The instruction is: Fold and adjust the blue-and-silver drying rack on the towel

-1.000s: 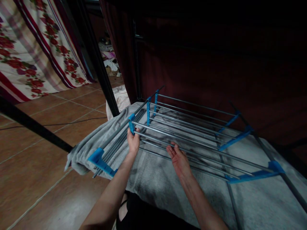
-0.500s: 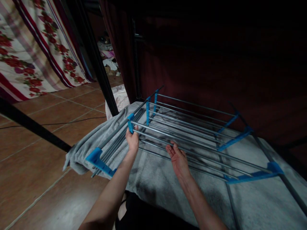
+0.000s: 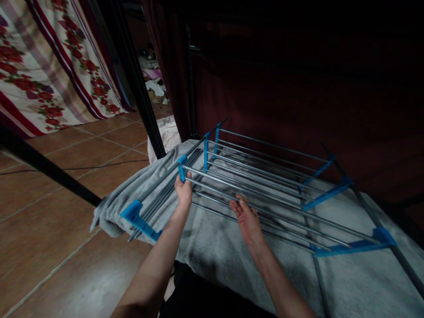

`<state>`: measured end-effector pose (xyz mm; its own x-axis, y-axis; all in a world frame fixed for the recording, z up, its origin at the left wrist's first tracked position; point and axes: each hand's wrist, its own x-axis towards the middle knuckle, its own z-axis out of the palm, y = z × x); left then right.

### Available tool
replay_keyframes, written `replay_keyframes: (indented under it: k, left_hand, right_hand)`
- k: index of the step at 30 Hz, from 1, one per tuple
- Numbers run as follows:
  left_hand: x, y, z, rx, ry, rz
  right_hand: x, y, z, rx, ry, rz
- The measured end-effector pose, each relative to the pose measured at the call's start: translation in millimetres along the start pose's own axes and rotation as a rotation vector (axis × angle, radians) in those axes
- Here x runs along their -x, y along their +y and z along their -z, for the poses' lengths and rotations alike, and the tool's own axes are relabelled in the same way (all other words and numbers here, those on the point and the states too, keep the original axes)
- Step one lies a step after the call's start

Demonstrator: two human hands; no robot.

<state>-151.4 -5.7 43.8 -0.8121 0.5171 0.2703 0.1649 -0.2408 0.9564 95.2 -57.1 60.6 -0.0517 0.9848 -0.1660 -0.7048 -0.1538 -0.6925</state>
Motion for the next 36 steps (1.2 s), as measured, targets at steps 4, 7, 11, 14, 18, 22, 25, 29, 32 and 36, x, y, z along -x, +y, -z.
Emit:
replay_keyframes:
  k: [4, 7, 11, 14, 18, 22, 25, 29, 32, 36]
  left_hand:
    - [0, 1, 0.6, 0.007, -0.002, 0.022]
    - [0, 2, 0.9, 0.008, 0.000, 0.038]
    - [-2, 3, 1.9, 0.012, -0.009, 0.059]
    - [-3, 2, 2.5, 0.012, -0.016, 0.068]
    - [-3, 1, 2.0, 0.009, -0.019, 0.054]
    - [-1, 0, 0.7, 0.002, -0.017, 0.028]
    - [0, 0, -0.1, -0.012, -0.006, 0.007]
    - [0, 0, -1.5, -0.037, 0.017, -0.015]
    - [1, -2, -2.4, -0.056, 0.029, -0.025]
    - [0, -5, -1.1, -0.076, 0.006, -0.031]
  right_hand:
    - [0, 0, 3, 0.011, -0.021, 0.005]
    - [-1, -1, 6, 0.042, -0.029, -0.008]
    - [-2, -2, 8, 0.093, -0.050, -0.024]
    - [-2, -2, 9, 0.118, -0.072, -0.023]
    - [-2, 1, 7, 0.126, -0.054, 0.000]
    - [-2, 5, 6, 0.127, -0.022, 0.017]
    - [-1, 7, 5, 0.112, 0.000, 0.028]
    - [0, 10, 2, 0.095, 0.033, 0.043]
    - [2, 14, -1, 0.074, 0.052, 0.067]
    - [2, 14, -8, 0.027, 0.063, 0.074]
